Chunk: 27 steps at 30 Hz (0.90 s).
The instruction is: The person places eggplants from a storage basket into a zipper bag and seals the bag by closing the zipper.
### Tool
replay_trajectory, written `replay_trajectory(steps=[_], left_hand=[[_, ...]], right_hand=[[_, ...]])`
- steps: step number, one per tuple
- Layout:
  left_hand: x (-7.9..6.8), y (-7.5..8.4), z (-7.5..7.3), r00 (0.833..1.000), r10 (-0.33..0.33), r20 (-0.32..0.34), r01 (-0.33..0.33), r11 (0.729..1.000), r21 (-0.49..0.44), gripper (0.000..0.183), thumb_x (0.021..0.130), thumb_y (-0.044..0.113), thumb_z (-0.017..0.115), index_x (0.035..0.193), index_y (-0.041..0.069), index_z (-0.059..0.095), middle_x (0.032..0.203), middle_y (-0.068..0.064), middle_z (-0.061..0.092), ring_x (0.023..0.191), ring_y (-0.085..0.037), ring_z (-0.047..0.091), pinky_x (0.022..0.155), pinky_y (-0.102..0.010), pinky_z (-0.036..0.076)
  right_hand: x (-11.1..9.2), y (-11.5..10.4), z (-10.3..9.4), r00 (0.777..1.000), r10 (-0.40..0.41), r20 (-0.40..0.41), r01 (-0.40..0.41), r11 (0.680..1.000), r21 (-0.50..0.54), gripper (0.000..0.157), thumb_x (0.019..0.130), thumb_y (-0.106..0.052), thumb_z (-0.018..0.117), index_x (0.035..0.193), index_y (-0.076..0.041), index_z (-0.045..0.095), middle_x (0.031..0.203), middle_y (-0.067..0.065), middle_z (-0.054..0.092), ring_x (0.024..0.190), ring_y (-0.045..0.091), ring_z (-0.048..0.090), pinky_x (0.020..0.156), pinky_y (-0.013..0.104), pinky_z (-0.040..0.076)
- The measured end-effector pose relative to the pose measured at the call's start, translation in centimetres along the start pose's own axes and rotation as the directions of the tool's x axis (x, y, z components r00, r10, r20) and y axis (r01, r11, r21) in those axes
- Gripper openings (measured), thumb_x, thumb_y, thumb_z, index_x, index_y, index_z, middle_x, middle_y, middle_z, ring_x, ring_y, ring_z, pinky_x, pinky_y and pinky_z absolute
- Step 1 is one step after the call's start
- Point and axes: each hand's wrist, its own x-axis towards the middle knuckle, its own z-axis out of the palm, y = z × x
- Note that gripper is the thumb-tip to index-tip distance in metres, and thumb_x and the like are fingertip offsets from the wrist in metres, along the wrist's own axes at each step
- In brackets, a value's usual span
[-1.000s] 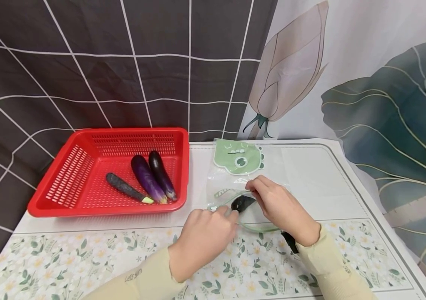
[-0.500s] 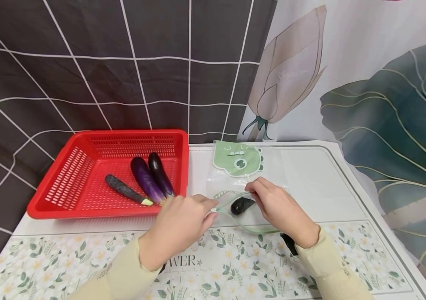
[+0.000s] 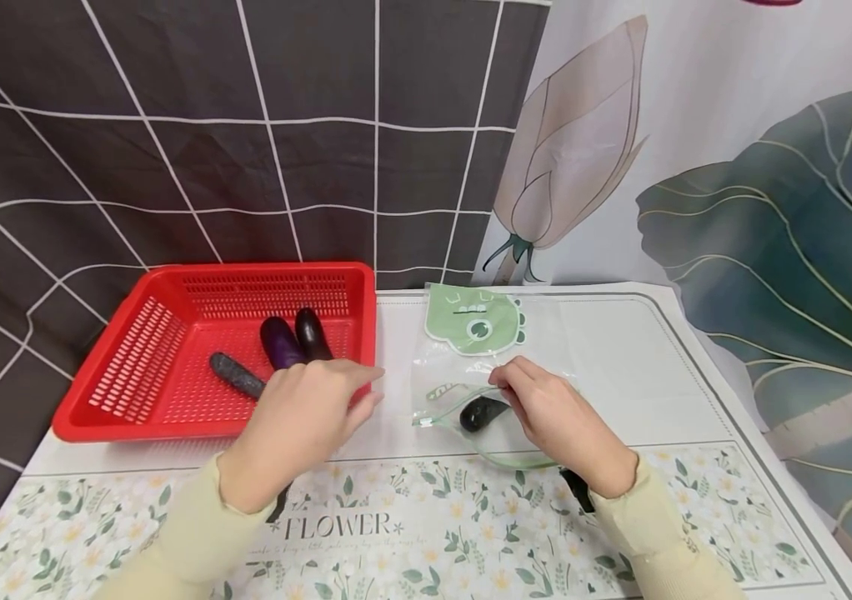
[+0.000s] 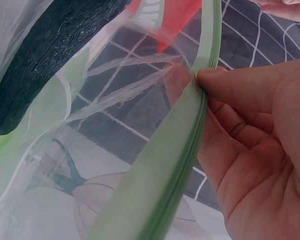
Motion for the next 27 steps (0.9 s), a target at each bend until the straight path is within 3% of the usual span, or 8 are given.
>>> replay_trajectory(steps=[3, 8, 12, 19, 27], left_hand=[[-0.1, -0.5, -0.4, 1.000, -0.018, 0.011, 0.018, 1.000, -0.015, 0.026, 0.089, 0.022, 0.075, 0.113, 0.015, 0.078, 0.103, -0.001, 0.076, 0.073, -0.023, 0.072, 0.042, -0.026, 0.040], [-0.3, -1.1, -0.8, 0.998, -0.040, 0.045, 0.041, 0.999, -0.016, 0.029, 0.087, 0.024, 0.078, 0.115, 0.015, 0.077, 0.100, -0.001, 0.076, 0.076, -0.023, 0.072, 0.045, -0.029, 0.046], [-0.2, -1.7, -1.0, 0.996, -0.058, 0.069, 0.060, 0.998, -0.016, 0.029, 0.087, 0.025, 0.078, 0.114, 0.015, 0.077, 0.093, 0.000, 0.075, 0.066, -0.020, 0.067, 0.047, -0.031, 0.046], [-0.1, -3.1, -1.1, 0.992, -0.085, 0.095, 0.087, 0.996, -0.019, 0.027, 0.088, 0.024, 0.078, 0.113, 0.015, 0.078, 0.089, -0.001, 0.074, 0.062, -0.018, 0.063, 0.049, -0.034, 0.050], [0.1, -4.6, -1.5, 0.987, -0.110, 0.121, 0.113, 0.993, -0.016, 0.028, 0.087, 0.024, 0.078, 0.114, 0.016, 0.078, 0.080, 0.002, 0.070, 0.056, -0.013, 0.054, 0.047, -0.031, 0.046]], right_hand=[[0.0, 0.0, -0.1, 1.000, 0.004, 0.008, -0.004, 1.000, -0.001, 0.021, 0.087, 0.011, 0.068, 0.102, -0.004, 0.063, 0.099, 0.003, 0.064, 0.089, 0.016, 0.067, 0.074, 0.033, 0.057], [0.0, 0.1, -0.1, 1.000, 0.009, 0.009, -0.009, 1.000, -0.004, 0.021, 0.087, 0.010, 0.069, 0.102, -0.004, 0.063, 0.098, 0.002, 0.064, 0.089, 0.016, 0.067, 0.074, 0.033, 0.057], [-0.1, 0.1, -0.1, 1.000, 0.012, 0.013, -0.012, 1.000, -0.005, 0.020, 0.088, 0.009, 0.068, 0.102, -0.004, 0.063, 0.098, 0.003, 0.064, 0.088, 0.016, 0.067, 0.073, 0.033, 0.057], [-0.1, 0.1, 0.1, 1.000, 0.011, 0.008, -0.011, 1.000, -0.015, 0.021, 0.087, 0.010, 0.069, 0.102, -0.005, 0.063, 0.098, 0.002, 0.064, 0.087, 0.016, 0.067, 0.073, 0.033, 0.057], [0.0, 0.0, -0.1, 1.000, 0.008, 0.005, -0.008, 1.000, -0.010, 0.023, 0.086, 0.011, 0.069, 0.102, -0.004, 0.063, 0.098, 0.002, 0.064, 0.087, 0.015, 0.067, 0.073, 0.033, 0.057]])
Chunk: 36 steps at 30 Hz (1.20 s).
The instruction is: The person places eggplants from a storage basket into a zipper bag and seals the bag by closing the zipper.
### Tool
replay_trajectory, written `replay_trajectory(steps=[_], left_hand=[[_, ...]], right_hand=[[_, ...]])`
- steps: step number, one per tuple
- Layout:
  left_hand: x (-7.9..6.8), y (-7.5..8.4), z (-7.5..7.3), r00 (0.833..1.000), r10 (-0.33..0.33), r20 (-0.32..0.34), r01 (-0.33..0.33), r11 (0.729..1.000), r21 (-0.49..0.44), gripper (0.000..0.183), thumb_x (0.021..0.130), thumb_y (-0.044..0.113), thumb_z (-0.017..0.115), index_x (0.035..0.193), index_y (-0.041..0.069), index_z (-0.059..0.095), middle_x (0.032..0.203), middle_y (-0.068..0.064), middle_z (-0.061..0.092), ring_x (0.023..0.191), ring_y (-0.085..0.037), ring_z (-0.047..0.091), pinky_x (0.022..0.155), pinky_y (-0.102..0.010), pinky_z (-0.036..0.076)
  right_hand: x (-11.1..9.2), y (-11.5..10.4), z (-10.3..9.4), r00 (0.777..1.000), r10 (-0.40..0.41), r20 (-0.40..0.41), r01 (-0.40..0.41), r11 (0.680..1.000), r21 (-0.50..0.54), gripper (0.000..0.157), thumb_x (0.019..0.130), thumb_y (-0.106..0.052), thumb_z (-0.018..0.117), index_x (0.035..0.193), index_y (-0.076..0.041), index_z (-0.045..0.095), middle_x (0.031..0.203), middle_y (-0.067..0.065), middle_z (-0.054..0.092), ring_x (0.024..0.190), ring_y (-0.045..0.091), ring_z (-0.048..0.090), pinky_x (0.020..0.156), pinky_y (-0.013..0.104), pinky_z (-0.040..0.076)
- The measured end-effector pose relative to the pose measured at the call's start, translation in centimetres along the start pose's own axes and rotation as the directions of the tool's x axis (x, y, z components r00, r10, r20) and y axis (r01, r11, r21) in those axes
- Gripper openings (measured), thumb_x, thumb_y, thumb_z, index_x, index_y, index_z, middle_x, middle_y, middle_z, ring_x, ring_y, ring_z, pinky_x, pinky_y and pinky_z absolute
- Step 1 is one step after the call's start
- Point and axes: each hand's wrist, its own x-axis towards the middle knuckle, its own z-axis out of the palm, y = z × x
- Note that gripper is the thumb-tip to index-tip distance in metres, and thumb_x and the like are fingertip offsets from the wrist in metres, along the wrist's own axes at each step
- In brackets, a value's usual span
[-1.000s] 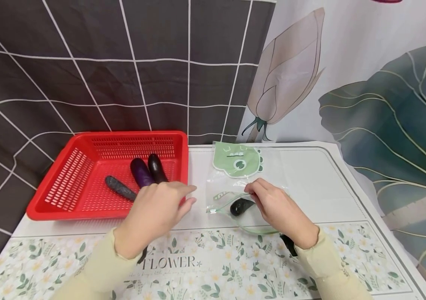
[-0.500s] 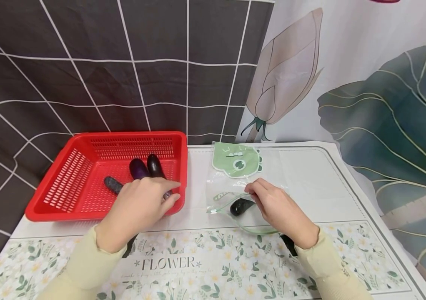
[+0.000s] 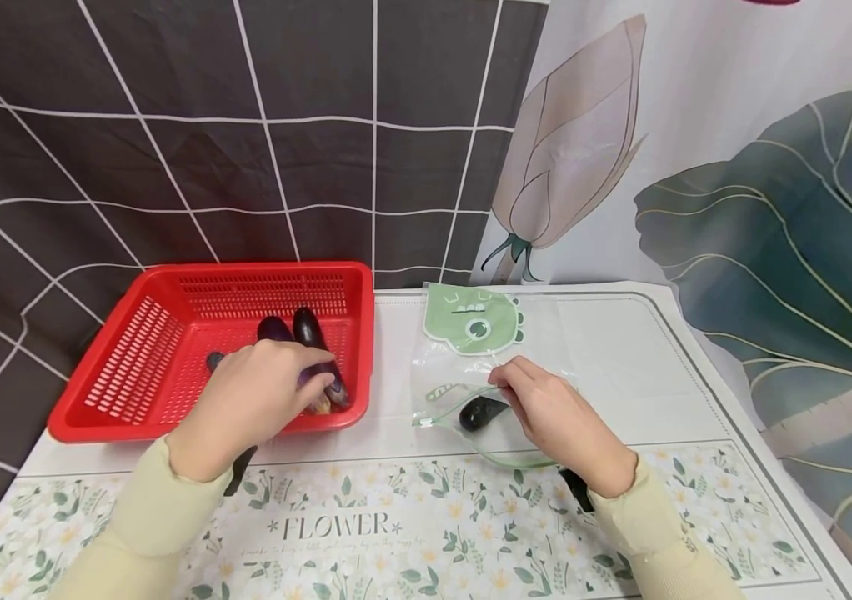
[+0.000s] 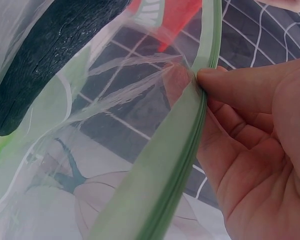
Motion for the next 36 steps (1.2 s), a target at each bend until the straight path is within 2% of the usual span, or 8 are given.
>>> replay_trajectory(steps=[8, 15, 19, 23, 30, 36], left_hand=[[0.3, -1.0, -0.5, 1.000, 0.017, 0.026, -0.016, 1.000, -0.009, 0.027, 0.087, 0.021, 0.078, 0.113, 0.013, 0.078, 0.083, -0.001, 0.072, 0.062, -0.016, 0.060, 0.051, -0.036, 0.051], [0.5, -1.9, -0.6, 0.998, 0.031, 0.053, -0.031, 0.999, -0.011, 0.028, 0.087, 0.020, 0.079, 0.112, 0.008, 0.078, 0.085, -0.004, 0.074, 0.066, -0.020, 0.065, 0.064, -0.042, 0.057], [0.9, -2.3, -0.7, 0.996, 0.027, 0.084, -0.027, 1.000, -0.005, 0.029, 0.087, 0.018, 0.079, 0.113, 0.007, 0.077, 0.090, -0.007, 0.074, 0.066, -0.019, 0.064, 0.062, -0.039, 0.055], [1.2, -2.8, -0.7, 0.992, -0.001, 0.127, 0.001, 1.000, 0.000, 0.031, 0.088, 0.018, 0.078, 0.116, 0.006, 0.076, 0.088, -0.008, 0.073, 0.062, -0.016, 0.058, 0.058, -0.034, 0.052], [1.5, -3.9, -0.8, 0.990, -0.016, 0.137, 0.013, 1.000, 0.024, 0.029, 0.089, 0.019, 0.077, 0.115, 0.005, 0.076, 0.093, -0.013, 0.074, 0.077, -0.028, 0.069, 0.072, -0.046, 0.058], [1.9, -4.8, -1.0, 0.986, -0.015, 0.167, 0.015, 1.000, -0.001, 0.029, 0.087, 0.015, 0.078, 0.113, 0.004, 0.076, 0.088, -0.011, 0.073, 0.067, -0.017, 0.065, 0.066, -0.042, 0.057]], right_hand=[[-0.1, 0.2, 0.0, 1.000, 0.007, 0.012, -0.007, 1.000, 0.006, 0.020, 0.088, 0.010, 0.067, 0.102, -0.004, 0.063, 0.098, 0.003, 0.064, 0.088, 0.016, 0.067, 0.073, 0.033, 0.057], [-0.2, 0.2, 0.0, 1.000, 0.010, 0.019, -0.010, 1.000, 0.004, 0.019, 0.089, 0.008, 0.068, 0.102, -0.004, 0.063, 0.098, 0.003, 0.064, 0.088, 0.016, 0.067, 0.074, 0.033, 0.057], [-0.2, 0.3, 0.1, 1.000, 0.008, 0.015, -0.008, 1.000, 0.002, 0.020, 0.088, 0.009, 0.068, 0.102, -0.004, 0.063, 0.098, 0.002, 0.064, 0.088, 0.016, 0.067, 0.073, 0.033, 0.057], [-0.2, 0.3, 0.1, 1.000, 0.002, 0.007, -0.002, 1.000, -0.001, 0.021, 0.087, 0.010, 0.069, 0.101, -0.004, 0.063, 0.097, 0.002, 0.064, 0.087, 0.016, 0.066, 0.073, 0.033, 0.057], [-0.1, 0.2, 0.0, 1.000, 0.009, 0.025, -0.009, 1.000, 0.007, 0.017, 0.090, 0.008, 0.067, 0.102, -0.004, 0.063, 0.098, 0.003, 0.064, 0.088, 0.016, 0.066, 0.074, 0.032, 0.057], [-0.2, 0.2, 0.0, 1.000, 0.006, 0.021, -0.006, 1.000, 0.006, 0.017, 0.089, 0.008, 0.067, 0.102, -0.004, 0.064, 0.098, 0.003, 0.064, 0.087, 0.016, 0.066, 0.074, 0.032, 0.057]])
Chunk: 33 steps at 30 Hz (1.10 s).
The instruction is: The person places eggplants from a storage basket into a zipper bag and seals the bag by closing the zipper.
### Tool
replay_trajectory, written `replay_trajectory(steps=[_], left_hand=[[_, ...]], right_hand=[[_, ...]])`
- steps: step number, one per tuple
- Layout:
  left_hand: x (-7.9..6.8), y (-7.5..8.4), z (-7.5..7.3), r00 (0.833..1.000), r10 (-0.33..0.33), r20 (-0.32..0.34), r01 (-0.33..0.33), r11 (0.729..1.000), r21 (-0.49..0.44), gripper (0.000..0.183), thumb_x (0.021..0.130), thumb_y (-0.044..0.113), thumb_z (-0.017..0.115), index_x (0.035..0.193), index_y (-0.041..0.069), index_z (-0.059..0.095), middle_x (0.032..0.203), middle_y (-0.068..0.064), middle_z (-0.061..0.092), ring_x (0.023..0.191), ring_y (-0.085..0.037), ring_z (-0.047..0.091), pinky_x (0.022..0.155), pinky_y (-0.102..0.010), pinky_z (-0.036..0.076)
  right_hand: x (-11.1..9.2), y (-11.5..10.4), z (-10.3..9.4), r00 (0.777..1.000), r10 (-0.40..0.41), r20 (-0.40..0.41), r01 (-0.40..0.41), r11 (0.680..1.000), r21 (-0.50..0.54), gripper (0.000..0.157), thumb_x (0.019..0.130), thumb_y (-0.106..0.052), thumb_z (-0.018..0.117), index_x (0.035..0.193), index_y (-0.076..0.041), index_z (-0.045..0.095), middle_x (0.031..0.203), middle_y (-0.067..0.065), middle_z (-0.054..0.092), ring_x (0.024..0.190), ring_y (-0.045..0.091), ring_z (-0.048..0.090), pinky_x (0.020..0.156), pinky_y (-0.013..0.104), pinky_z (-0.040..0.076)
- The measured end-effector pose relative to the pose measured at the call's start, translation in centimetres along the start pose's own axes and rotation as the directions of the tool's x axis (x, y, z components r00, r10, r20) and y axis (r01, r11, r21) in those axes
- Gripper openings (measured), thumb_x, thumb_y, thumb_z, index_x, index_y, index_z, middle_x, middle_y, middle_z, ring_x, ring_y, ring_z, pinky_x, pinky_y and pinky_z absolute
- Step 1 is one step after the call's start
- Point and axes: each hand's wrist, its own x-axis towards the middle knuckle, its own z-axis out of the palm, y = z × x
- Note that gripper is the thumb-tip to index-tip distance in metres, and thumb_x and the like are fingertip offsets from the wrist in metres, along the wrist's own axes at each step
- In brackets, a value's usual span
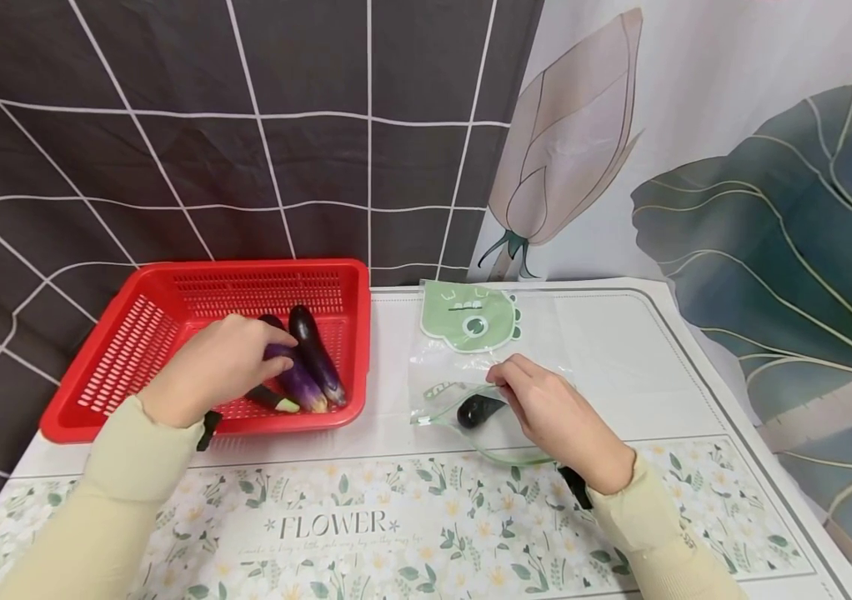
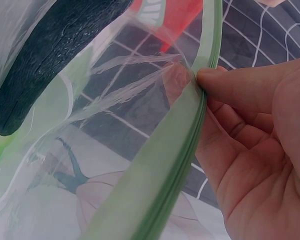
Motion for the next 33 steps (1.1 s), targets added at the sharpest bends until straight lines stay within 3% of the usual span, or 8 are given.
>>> replay_trajectory(steps=[10, 20, 25, 33], left_hand=[[0.4, -1.6, -0.3, 1.000, -0.005, 0.029, 0.004, 1.000, 0.012, 0.031, 0.080, 0.003, 0.080, 0.110, 0.003, 0.076, 0.095, -0.017, 0.073, 0.073, -0.024, 0.063, 0.061, -0.036, 0.053], [0.8, -2.8, -0.4, 0.998, -0.011, 0.061, 0.008, 0.999, 0.054, 0.034, 0.076, 0.004, 0.084, 0.109, 0.002, 0.077, 0.097, -0.017, 0.073, 0.088, -0.032, 0.067, 0.077, -0.047, 0.057], [0.9, -3.6, -0.5, 0.997, 0.000, 0.074, -0.005, 0.998, 0.066, 0.034, 0.075, 0.003, 0.085, 0.108, 0.001, 0.077, 0.097, -0.017, 0.073, 0.091, -0.034, 0.067, 0.081, -0.049, 0.057], [1.3, -5.8, -0.3, 0.989, -0.032, 0.145, 0.027, 0.999, 0.037, 0.036, 0.075, 0.002, 0.084, 0.110, 0.000, 0.075, 0.104, -0.021, 0.072, 0.098, -0.039, 0.065, 0.081, -0.049, 0.057]], right_hand=[[-0.1, 0.1, 0.0, 1.000, -0.004, -0.008, 0.004, 1.000, 0.009, 0.013, 0.094, 0.006, 0.063, 0.102, -0.004, 0.063, 0.098, 0.004, 0.065, 0.088, 0.016, 0.066, 0.074, 0.033, 0.057], [-0.2, 0.1, -0.1, 1.000, -0.005, 0.002, 0.005, 1.000, 0.008, 0.016, 0.092, 0.008, 0.064, 0.103, -0.004, 0.064, 0.098, 0.004, 0.066, 0.089, 0.017, 0.067, 0.075, 0.033, 0.057], [-0.2, 0.1, -0.1, 1.000, -0.005, 0.001, 0.005, 1.000, 0.007, 0.016, 0.092, 0.008, 0.064, 0.103, -0.004, 0.063, 0.098, 0.004, 0.065, 0.089, 0.017, 0.066, 0.075, 0.033, 0.057], [-0.1, 0.1, 0.0, 1.000, -0.014, -0.017, 0.014, 1.000, -0.002, 0.020, 0.087, 0.011, 0.068, 0.101, -0.004, 0.063, 0.096, 0.003, 0.064, 0.086, 0.016, 0.066, 0.073, 0.033, 0.057]])
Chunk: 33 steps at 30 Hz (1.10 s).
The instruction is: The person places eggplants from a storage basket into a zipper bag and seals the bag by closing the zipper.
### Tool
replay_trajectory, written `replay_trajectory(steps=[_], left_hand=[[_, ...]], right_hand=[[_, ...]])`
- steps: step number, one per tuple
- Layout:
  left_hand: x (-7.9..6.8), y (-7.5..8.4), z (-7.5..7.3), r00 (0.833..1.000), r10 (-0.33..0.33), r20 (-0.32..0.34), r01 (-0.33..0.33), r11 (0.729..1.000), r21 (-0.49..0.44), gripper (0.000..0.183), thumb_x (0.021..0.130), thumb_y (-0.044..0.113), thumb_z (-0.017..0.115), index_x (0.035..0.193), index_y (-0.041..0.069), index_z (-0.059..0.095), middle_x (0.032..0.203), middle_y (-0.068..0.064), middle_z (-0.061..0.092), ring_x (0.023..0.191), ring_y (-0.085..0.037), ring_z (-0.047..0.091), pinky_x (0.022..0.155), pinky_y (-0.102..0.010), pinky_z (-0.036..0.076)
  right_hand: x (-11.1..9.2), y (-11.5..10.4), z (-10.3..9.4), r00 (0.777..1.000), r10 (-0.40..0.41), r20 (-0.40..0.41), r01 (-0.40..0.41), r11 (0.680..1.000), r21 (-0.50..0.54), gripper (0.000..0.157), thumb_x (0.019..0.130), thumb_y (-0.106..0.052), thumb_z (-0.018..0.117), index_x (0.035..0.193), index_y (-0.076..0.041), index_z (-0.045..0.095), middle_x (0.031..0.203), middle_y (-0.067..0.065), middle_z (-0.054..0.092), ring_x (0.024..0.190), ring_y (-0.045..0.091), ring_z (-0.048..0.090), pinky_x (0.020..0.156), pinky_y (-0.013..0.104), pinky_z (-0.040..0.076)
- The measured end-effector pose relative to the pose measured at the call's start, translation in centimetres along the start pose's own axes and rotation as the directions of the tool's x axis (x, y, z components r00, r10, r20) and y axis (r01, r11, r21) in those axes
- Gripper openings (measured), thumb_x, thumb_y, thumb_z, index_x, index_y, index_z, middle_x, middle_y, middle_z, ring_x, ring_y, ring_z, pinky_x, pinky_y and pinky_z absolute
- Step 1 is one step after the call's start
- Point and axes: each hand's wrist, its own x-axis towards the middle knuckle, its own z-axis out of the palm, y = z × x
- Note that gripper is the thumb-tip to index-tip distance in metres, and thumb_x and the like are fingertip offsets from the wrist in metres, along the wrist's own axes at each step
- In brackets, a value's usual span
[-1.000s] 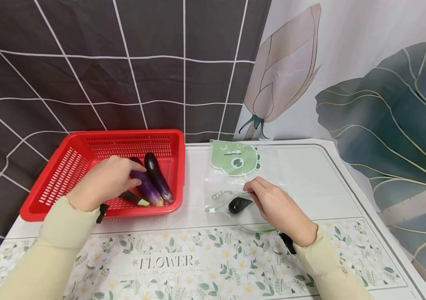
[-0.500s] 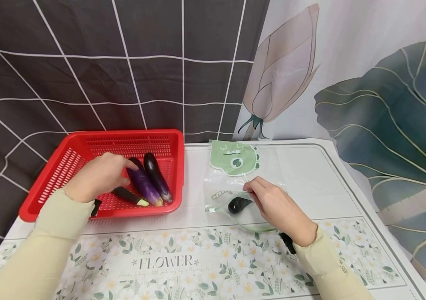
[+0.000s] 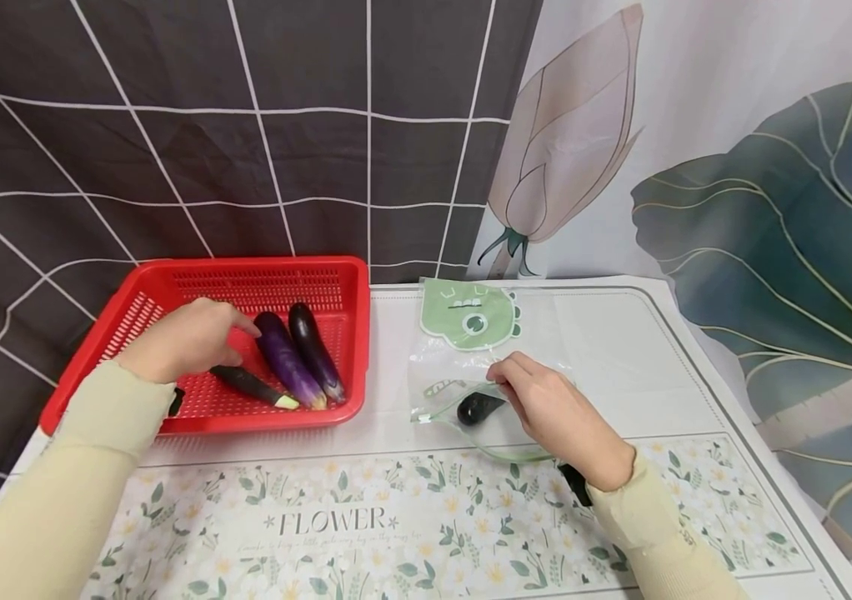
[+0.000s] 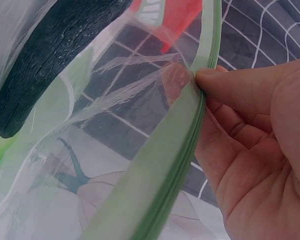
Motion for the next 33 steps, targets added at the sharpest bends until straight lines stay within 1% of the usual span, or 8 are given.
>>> replay_trajectory(steps=[3, 6, 12, 17, 22, 26, 30, 33], left_hand=[[0.0, -0.6, 0.0, 1.000, -0.007, 0.023, 0.007, 1.000, -0.001, 0.036, 0.075, 0.001, 0.085, 0.110, 0.001, 0.076, 0.106, -0.021, 0.072, 0.101, -0.041, 0.064, 0.082, -0.050, 0.056], [-0.1, -1.1, 0.0, 0.999, -0.023, 0.042, 0.023, 1.000, -0.006, 0.038, 0.074, 0.000, 0.085, 0.111, 0.001, 0.076, 0.108, -0.021, 0.071, 0.103, -0.043, 0.062, 0.081, -0.051, 0.056], [-0.3, -1.7, 0.3, 0.999, -0.038, 0.029, 0.036, 0.998, 0.052, 0.042, 0.071, -0.003, 0.086, 0.111, 0.001, 0.076, 0.107, -0.021, 0.071, 0.106, -0.046, 0.063, 0.083, -0.053, 0.056], [-0.2, -2.0, 0.6, 0.999, -0.040, 0.019, 0.038, 0.992, 0.117, 0.044, 0.068, -0.003, 0.088, 0.110, -0.003, 0.075, 0.103, -0.024, 0.072, 0.099, -0.045, 0.066, 0.080, -0.053, 0.057], [-0.1, -2.3, 0.9, 0.997, -0.059, 0.041, 0.053, 0.988, 0.143, 0.048, 0.067, -0.001, 0.090, 0.112, -0.003, 0.074, 0.100, -0.024, 0.071, 0.091, -0.041, 0.068, 0.075, -0.051, 0.059], [0.2, -2.7, 1.1, 0.997, -0.043, 0.064, 0.034, 0.990, 0.136, 0.046, 0.066, -0.001, 0.089, 0.110, -0.001, 0.074, 0.098, -0.021, 0.072, 0.086, -0.036, 0.068, 0.074, -0.049, 0.059], [0.5, -3.4, 1.4, 0.994, -0.036, 0.104, 0.027, 0.996, 0.089, 0.046, 0.068, -0.001, 0.089, 0.112, 0.002, 0.075, 0.104, -0.019, 0.071, 0.093, -0.035, 0.067, 0.078, -0.050, 0.058], [0.6, -4.0, 1.6, 0.989, -0.047, 0.140, 0.040, 0.998, 0.055, 0.049, 0.068, 0.000, 0.088, 0.115, 0.003, 0.074, 0.108, -0.020, 0.070, 0.097, -0.036, 0.064, 0.080, -0.050, 0.058]], right_hand=[[0.1, 0.0, 0.0, 1.000, -0.004, -0.003, 0.004, 1.000, -0.002, 0.021, 0.086, 0.012, 0.069, 0.100, -0.003, 0.063, 0.096, 0.003, 0.064, 0.087, 0.016, 0.066, 0.072, 0.033, 0.057], [0.1, 0.0, 0.0, 1.000, 0.002, 0.005, -0.002, 1.000, 0.004, 0.020, 0.087, 0.011, 0.068, 0.101, -0.003, 0.063, 0.097, 0.003, 0.065, 0.087, 0.017, 0.066, 0.073, 0.033, 0.057], [0.1, 0.1, -0.1, 1.000, 0.014, 0.024, -0.014, 1.000, 0.011, 0.018, 0.090, 0.009, 0.065, 0.102, -0.004, 0.063, 0.098, 0.003, 0.065, 0.089, 0.017, 0.066, 0.075, 0.033, 0.057], [0.0, 0.2, 0.0, 1.000, 0.012, 0.020, -0.012, 1.000, 0.008, 0.019, 0.089, 0.010, 0.065, 0.103, -0.004, 0.063, 0.098, 0.004, 0.065, 0.088, 0.017, 0.066, 0.074, 0.033, 0.057], [-0.1, 0.1, 0.0, 1.000, 0.014, 0.019, -0.014, 1.000, 0.003, 0.018, 0.090, 0.007, 0.067, 0.102, -0.005, 0.063, 0.097, 0.003, 0.064, 0.087, 0.017, 0.066, 0.073, 0.032, 0.057], [-0.1, 0.1, 0.1, 1.000, 0.015, 0.017, -0.015, 1.000, 0.005, 0.017, 0.091, 0.007, 0.066, 0.103, -0.004, 0.063, 0.097, 0.004, 0.064, 0.087, 0.016, 0.066, 0.074, 0.033, 0.057], [-0.1, 0.1, 0.1, 1.000, 0.015, 0.018, -0.015, 1.000, 0.008, 0.015, 0.092, 0.007, 0.064, 0.103, -0.005, 0.063, 0.098, 0.004, 0.065, 0.088, 0.016, 0.066, 0.074, 0.033, 0.057], [0.0, 0.2, 0.1, 1.000, 0.011, 0.015, -0.011, 1.000, 0.008, 0.017, 0.091, 0.007, 0.065, 0.103, -0.005, 0.063, 0.099, 0.003, 0.065, 0.088, 0.016, 0.067, 0.074, 0.033, 0.057]])
